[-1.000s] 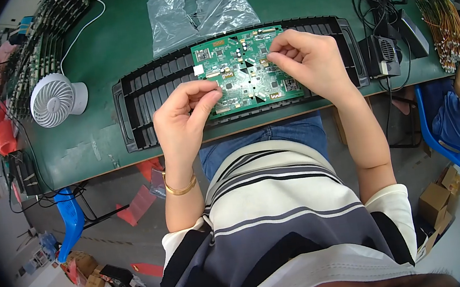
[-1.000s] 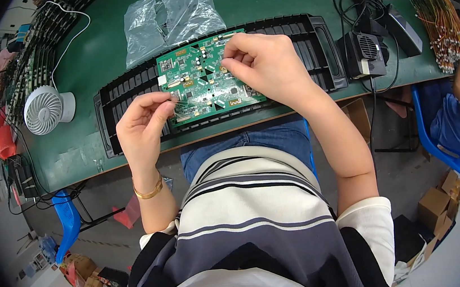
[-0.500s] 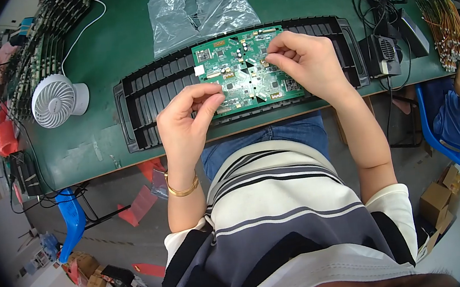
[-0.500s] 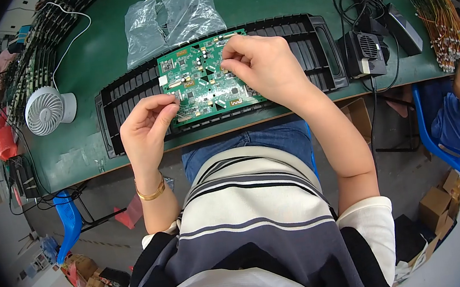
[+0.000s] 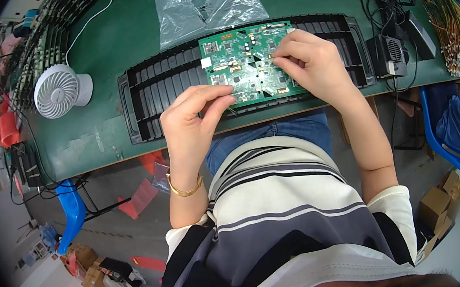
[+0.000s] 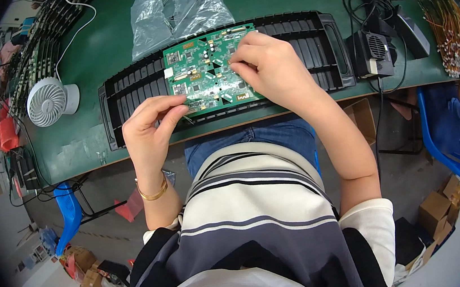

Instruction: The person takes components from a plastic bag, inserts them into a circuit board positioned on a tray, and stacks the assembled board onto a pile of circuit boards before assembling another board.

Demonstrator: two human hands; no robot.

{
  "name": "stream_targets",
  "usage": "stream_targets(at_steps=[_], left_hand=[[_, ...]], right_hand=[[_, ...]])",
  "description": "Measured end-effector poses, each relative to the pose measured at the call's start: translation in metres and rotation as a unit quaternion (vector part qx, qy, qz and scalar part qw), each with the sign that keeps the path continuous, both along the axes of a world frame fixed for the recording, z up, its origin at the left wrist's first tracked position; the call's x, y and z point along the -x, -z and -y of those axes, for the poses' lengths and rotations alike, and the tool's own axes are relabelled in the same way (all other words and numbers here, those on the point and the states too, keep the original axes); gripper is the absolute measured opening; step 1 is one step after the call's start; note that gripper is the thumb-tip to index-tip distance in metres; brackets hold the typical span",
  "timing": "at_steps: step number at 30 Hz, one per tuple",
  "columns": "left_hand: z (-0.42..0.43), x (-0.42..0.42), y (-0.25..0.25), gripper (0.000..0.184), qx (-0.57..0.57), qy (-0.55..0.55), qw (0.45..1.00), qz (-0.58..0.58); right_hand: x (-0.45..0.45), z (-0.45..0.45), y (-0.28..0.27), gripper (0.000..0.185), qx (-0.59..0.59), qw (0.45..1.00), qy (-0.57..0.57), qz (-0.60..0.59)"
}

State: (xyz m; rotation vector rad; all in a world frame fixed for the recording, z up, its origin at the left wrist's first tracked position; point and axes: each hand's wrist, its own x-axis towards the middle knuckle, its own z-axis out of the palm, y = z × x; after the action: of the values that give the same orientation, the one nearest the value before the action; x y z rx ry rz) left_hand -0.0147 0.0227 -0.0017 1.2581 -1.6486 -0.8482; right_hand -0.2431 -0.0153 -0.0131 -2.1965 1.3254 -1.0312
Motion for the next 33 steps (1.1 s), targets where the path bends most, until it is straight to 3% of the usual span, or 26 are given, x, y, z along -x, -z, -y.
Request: stream_targets(at_steps=[11, 16, 18, 20, 26, 33], left_hand=[[-0.005, 0.006, 0.002, 0.017, 0.021, -0.017, 0.998, 0.064], [-0.006, 0.008, -0.007, 0.017, 0.027, -0.003, 1.0, 0.001], [-0.005, 0.012, -0.008, 0.016, 0.045, 0.021, 0.999, -0.015], [-0.005, 0.014, -0.01, 0.015, 0.066, 0.043, 0.996, -0.03], [-0.003, 0.014, -0.003, 0.02, 0.033, 0.028, 0.998, -0.039], [0.0, 0.012, 0.004, 0.031, 0.021, -0.004, 0.999, -0.035]], right_hand=[[0.0, -0.002, 0.004, 0.011, -0.016, 1.0, 0.004, 0.0], [-0.018, -0.016, -0.017, 0.025, 0.056, 0.995, 0.041, 0.07], [-0.026, -0.024, -0.024, 0.032, -0.133, 0.973, -0.047, 0.181], [-0.03, -0.028, -0.028, 0.039, -0.312, 0.897, -0.135, 0.282], [-0.033, -0.021, -0.02, 0.045, -0.271, 0.917, -0.138, 0.257], [-0.024, -0.021, -0.012, 0.039, -0.226, 0.94, -0.091, 0.241]])
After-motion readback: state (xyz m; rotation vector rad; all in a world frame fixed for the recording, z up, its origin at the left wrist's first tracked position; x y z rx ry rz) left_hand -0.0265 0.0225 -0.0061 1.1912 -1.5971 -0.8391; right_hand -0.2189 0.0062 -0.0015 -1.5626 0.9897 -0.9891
